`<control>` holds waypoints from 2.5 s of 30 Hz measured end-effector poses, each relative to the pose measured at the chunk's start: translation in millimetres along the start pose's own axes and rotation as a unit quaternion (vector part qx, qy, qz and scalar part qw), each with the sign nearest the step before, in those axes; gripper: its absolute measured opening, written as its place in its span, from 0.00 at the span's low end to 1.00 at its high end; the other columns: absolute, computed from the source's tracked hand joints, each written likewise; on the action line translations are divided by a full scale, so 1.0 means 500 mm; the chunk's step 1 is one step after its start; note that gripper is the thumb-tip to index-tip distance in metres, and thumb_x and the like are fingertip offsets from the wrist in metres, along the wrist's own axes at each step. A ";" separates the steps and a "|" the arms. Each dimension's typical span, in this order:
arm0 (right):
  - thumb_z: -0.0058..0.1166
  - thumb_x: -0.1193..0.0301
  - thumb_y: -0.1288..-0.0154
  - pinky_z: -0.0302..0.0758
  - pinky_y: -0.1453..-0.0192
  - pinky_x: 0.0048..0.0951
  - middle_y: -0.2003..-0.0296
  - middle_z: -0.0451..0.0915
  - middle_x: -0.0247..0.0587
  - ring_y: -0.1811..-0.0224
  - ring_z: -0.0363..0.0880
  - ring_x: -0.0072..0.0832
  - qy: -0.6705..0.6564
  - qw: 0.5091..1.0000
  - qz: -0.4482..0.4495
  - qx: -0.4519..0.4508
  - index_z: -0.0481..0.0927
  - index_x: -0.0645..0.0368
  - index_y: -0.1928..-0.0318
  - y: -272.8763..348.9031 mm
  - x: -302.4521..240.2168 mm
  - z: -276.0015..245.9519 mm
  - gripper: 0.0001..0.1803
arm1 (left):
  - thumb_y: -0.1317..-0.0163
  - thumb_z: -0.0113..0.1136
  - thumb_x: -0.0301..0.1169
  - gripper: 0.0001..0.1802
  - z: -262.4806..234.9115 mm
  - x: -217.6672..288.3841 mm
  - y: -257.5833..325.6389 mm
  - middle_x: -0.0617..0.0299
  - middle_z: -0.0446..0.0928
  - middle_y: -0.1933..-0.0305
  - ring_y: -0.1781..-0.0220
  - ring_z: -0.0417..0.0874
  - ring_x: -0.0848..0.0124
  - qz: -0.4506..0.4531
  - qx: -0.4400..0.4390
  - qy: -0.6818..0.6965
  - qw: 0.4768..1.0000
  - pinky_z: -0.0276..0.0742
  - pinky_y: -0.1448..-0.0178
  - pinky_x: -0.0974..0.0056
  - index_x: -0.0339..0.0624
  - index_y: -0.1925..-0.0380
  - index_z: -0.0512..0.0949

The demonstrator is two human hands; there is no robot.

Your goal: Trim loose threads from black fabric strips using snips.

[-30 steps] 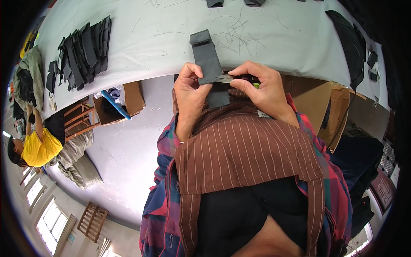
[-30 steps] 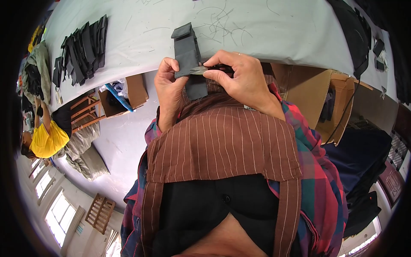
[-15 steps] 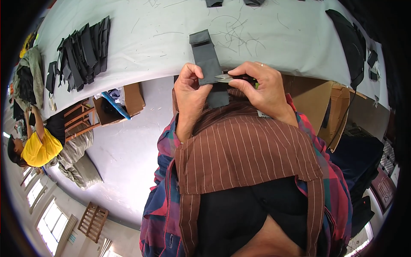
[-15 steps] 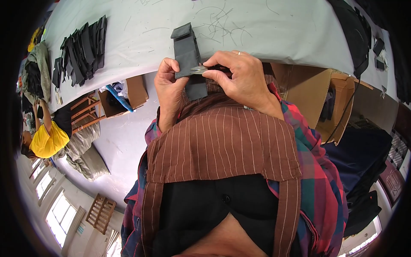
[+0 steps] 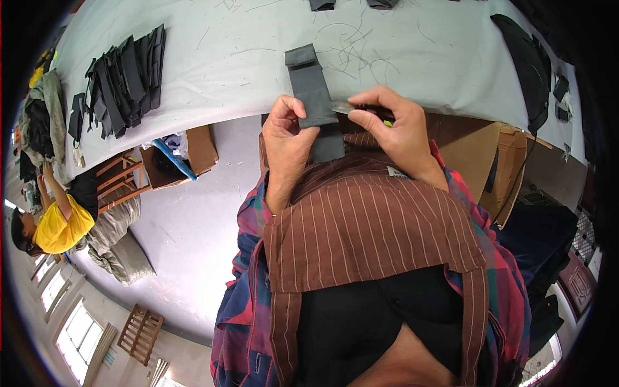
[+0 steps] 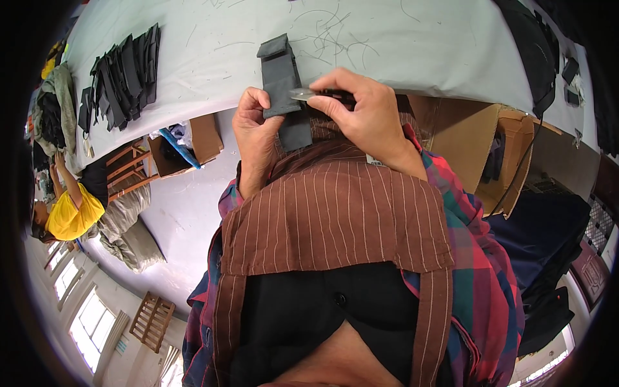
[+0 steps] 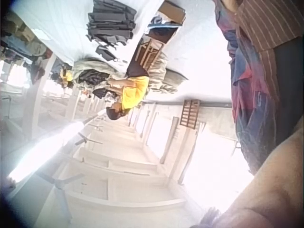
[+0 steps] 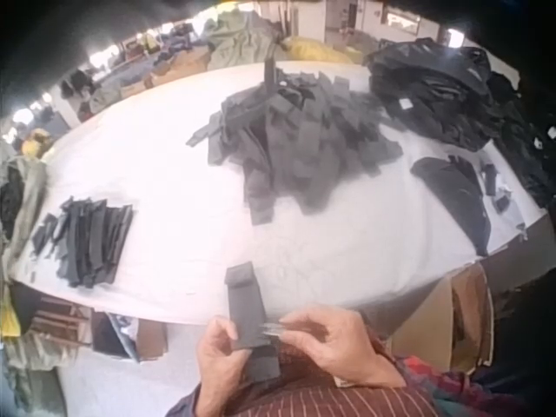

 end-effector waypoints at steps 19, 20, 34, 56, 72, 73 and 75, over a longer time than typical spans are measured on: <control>0.63 0.79 0.51 0.70 0.70 0.24 0.76 0.80 0.37 0.77 0.76 0.27 -0.051 0.992 -0.067 -0.090 0.80 0.59 0.69 -0.003 -0.043 0.070 0.07 | 0.42 0.56 0.18 0.11 -0.040 -0.006 -0.008 0.60 0.74 0.54 0.55 0.74 0.77 0.009 0.109 -0.057 0.992 0.70 0.54 0.74 0.35 0.59 0.71; 0.64 0.78 0.51 0.71 0.70 0.24 0.76 0.80 0.40 0.76 0.78 0.28 -0.081 0.992 -0.037 -0.086 0.80 0.59 0.69 -0.004 -0.037 0.071 0.07 | 0.41 0.56 0.19 0.13 -0.039 -0.014 -0.006 0.59 0.74 0.52 0.54 0.74 0.76 -0.028 0.094 0.025 0.995 0.70 0.53 0.74 0.35 0.55 0.72; 0.64 0.74 0.49 0.70 0.70 0.23 0.77 0.79 0.38 0.76 0.75 0.22 -0.063 0.991 -0.009 -0.114 0.80 0.61 0.67 0.002 -0.019 0.072 0.09 | 0.32 0.47 0.32 0.20 0.015 -0.006 0.015 0.58 0.73 0.46 0.47 0.74 0.74 -0.083 -0.013 0.215 0.973 0.68 0.43 0.69 0.34 0.43 0.67; 0.57 0.65 0.38 0.72 0.61 0.19 0.71 0.83 0.36 0.68 0.77 0.16 -0.082 0.995 0.046 -0.020 0.82 0.58 0.57 -0.032 0.030 0.019 0.12 | 0.36 0.50 0.25 0.14 0.011 -0.007 0.004 0.56 0.80 0.61 0.65 0.81 0.74 -0.108 0.030 0.128 0.985 0.79 0.61 0.70 0.33 0.51 0.72; 0.62 0.66 0.45 0.67 0.68 0.27 0.74 0.81 0.31 0.74 0.75 0.29 0.146 0.983 -0.105 0.040 0.83 0.53 0.66 -0.039 -0.022 -0.003 0.07 | 0.36 0.51 0.22 0.15 0.018 -0.010 0.004 0.58 0.78 0.54 0.57 0.78 0.77 -0.128 0.003 0.149 0.981 0.74 0.51 0.71 0.32 0.49 0.72; 0.62 0.66 0.45 0.67 0.68 0.27 0.74 0.81 0.31 0.74 0.75 0.29 0.146 0.983 -0.104 0.040 0.83 0.53 0.66 -0.038 -0.021 -0.005 0.07 | 0.37 0.51 0.22 0.15 0.018 -0.010 0.004 0.59 0.79 0.55 0.58 0.79 0.77 -0.132 0.006 0.147 0.980 0.74 0.52 0.71 0.32 0.49 0.72; 0.61 0.69 0.45 0.65 0.67 0.27 0.75 0.79 0.33 0.74 0.74 0.31 0.193 0.972 -0.133 0.023 0.83 0.54 0.64 -0.035 -0.027 -0.002 0.08 | 0.37 0.52 0.22 0.15 0.017 -0.012 0.006 0.59 0.79 0.55 0.58 0.79 0.77 -0.138 0.010 0.144 0.980 0.74 0.52 0.71 0.32 0.49 0.72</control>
Point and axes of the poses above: each hand's wrist, its own y-axis away from the middle knuckle, its own z-axis out of the palm, x = y × z, the point moved 7 cm from there along -y, towards the middle knuckle
